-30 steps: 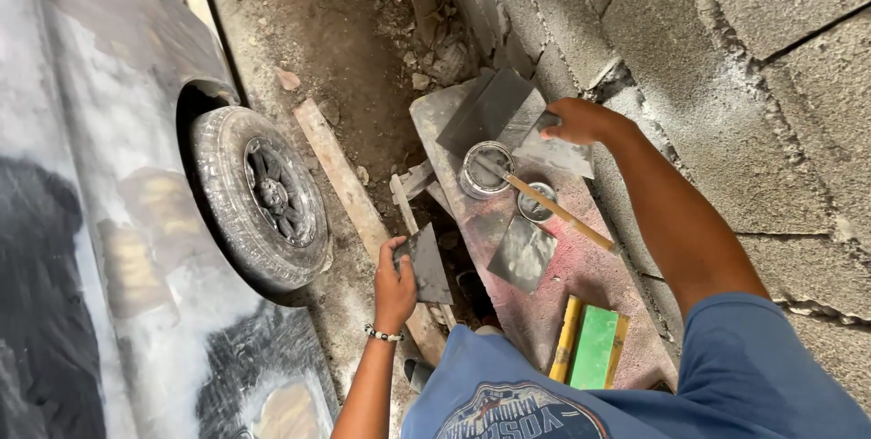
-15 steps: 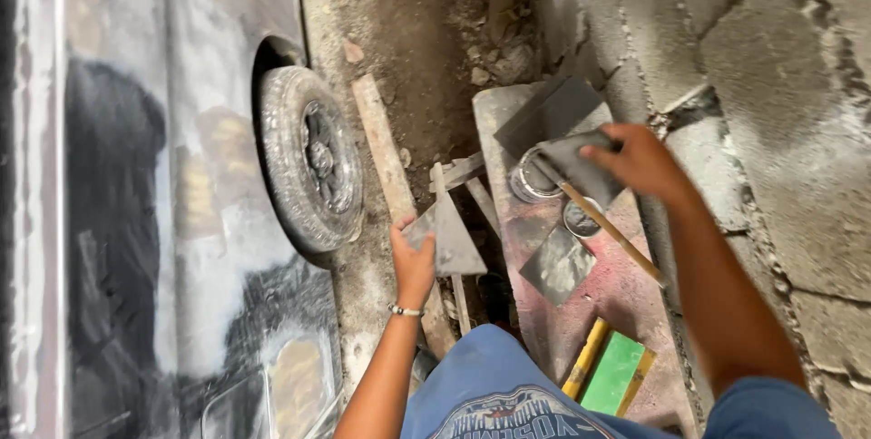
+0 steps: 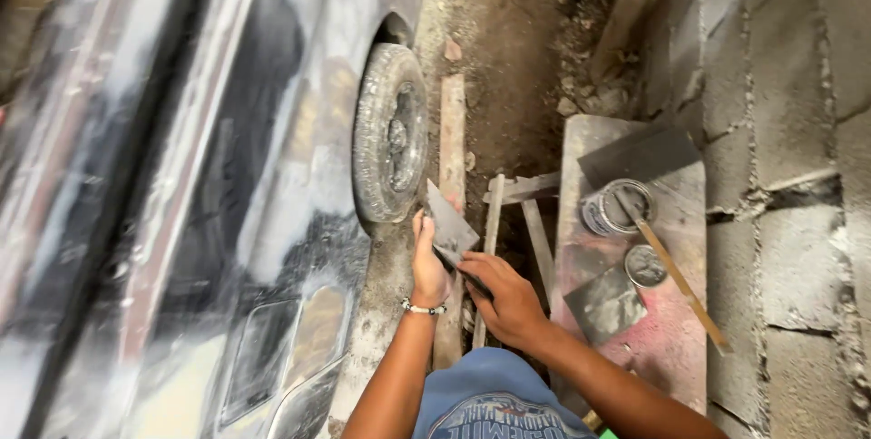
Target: Sanding the body of a vehicle and applying body filler to smooth out surfaces.
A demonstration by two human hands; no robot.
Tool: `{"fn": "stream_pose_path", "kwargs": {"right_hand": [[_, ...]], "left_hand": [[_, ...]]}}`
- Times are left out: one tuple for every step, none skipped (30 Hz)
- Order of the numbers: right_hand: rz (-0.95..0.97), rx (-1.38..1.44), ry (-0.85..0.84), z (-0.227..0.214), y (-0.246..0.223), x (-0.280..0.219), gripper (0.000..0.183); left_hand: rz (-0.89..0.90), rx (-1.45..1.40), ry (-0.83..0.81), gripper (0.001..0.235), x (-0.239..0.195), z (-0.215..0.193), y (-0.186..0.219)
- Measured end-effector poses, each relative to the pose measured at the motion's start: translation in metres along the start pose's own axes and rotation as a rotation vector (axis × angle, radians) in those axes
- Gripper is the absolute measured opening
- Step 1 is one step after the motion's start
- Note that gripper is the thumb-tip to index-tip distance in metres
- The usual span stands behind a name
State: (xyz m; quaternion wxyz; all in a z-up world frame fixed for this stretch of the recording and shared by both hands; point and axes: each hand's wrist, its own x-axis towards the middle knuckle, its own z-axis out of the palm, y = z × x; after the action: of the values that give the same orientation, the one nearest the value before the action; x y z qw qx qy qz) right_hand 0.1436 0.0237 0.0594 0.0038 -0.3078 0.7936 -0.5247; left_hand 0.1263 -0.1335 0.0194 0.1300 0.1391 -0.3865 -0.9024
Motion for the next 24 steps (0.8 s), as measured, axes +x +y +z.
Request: {"fn": "stream_pose_path", "kwargs": {"right_hand": [[-0.016, 0.001, -0.006, 0.006, -0.001, 0.004, 0.036], [-0.056, 0.006, -0.003, 0.013, -0.003, 0.007, 0.042], [-0.1, 0.004, 0.005, 0.018, -0.004, 0.013, 0.048], [-0.119, -0.001, 0.002, 0.027, -0.011, 0.013, 0.048], [-0.043, -0.009, 0.041, 0.036, -0.019, 0.011, 0.05], [0.033, -0.018, 0.08, 0.047, -0.026, 0.01, 0.053], [0.0, -0.016, 0.06, 0.055, -0.033, 0.003, 0.053], [-0.085, -0.02, -0.027, 0.065, -0.039, -0.003, 0.054], [-0.162, -0.018, -0.133, 0.074, -0.046, -0.018, 0.056], [-0.186, -0.01, -0.17, 0.079, -0.045, -0.014, 0.056], [-0.193, -0.03, -0.124, 0.085, -0.044, -0.011, 0.058], [-0.2, -0.049, -0.079, 0.091, -0.043, -0.007, 0.061], [-0.213, -0.045, -0.114, 0.094, -0.055, -0.009, 0.061], [-0.148, -0.013, -0.129, 0.095, -0.066, -0.011, 0.059], [-0.09, 0.021, -0.131, 0.099, -0.077, -0.007, 0.057], [-0.109, 0.027, -0.153, 0.108, -0.076, -0.011, 0.057], [-0.125, -0.005, -0.252, 0.114, -0.074, -0.017, 0.054], [-0.141, -0.038, -0.351, 0.119, -0.07, -0.023, 0.05], [-0.142, -0.046, -0.365, 0.119, -0.071, -0.019, 0.05], [-0.113, -0.05, -0.296, 0.119, -0.071, -0.014, 0.05], [-0.087, -0.053, -0.223, 0.12, -0.071, -0.007, 0.05], [-0.092, -0.06, -0.233, 0.12, -0.075, -0.014, 0.05], [-0.194, -0.048, -0.268, 0.126, -0.08, -0.016, 0.053], [-0.295, -0.035, -0.304, 0.13, -0.084, -0.018, 0.056]], "left_hand": [[0.017, -0.003, 0.002, 0.039, -0.012, -0.005, -0.001], [0.006, 0.071, -0.054, 0.048, -0.023, -0.011, -0.002], [-0.002, 0.142, -0.116, 0.057, -0.032, -0.015, -0.003], [0.016, 0.137, -0.121, 0.057, -0.031, -0.031, -0.01], [0.037, 0.155, -0.088, 0.057, -0.034, -0.047, -0.016], [0.057, 0.172, -0.056, 0.057, -0.035, -0.064, -0.022], [0.093, 0.163, -0.044, 0.057, -0.036, -0.071, -0.015], [0.082, 0.092, 0.009, 0.06, -0.035, -0.078, -0.008], [0.068, 0.016, 0.08, 0.063, -0.046, -0.089, -0.003], [0.099, 0.001, 0.109, 0.063, -0.058, -0.087, 0.004], [0.128, 0.183, 0.06, 0.061, -0.072, -0.086, 0.011], [0.15, 0.367, 0.015, 0.059, -0.085, -0.084, 0.017], [0.164, 0.352, 0.047, 0.059, -0.09, -0.093, 0.017], [0.132, 0.297, 0.11, 0.059, -0.095, -0.101, 0.016], [0.107, 0.251, 0.159, 0.06, -0.092, -0.11, 0.02], [0.128, 0.244, 0.179, 0.06, -0.096, -0.117, 0.023], [0.176, 0.267, 0.205, 0.06, -0.1, -0.121, 0.022], [0.224, 0.29, 0.231, 0.06, -0.102, -0.125, 0.02], [0.224, 0.276, 0.24, 0.06, -0.113, -0.117, 0.032], [0.216, 0.328, 0.232, 0.057, -0.123, -0.108, 0.043], [0.21, 0.384, 0.22, 0.056, -0.131, -0.1, 0.057], [0.213, 0.372, 0.227, 0.056, -0.129, -0.114, 0.044], [0.218, 0.321, 0.295, 0.055, -0.122, -0.131, 0.037], [0.221, 0.268, 0.362, 0.057, -0.115, -0.148, 0.03]]}}
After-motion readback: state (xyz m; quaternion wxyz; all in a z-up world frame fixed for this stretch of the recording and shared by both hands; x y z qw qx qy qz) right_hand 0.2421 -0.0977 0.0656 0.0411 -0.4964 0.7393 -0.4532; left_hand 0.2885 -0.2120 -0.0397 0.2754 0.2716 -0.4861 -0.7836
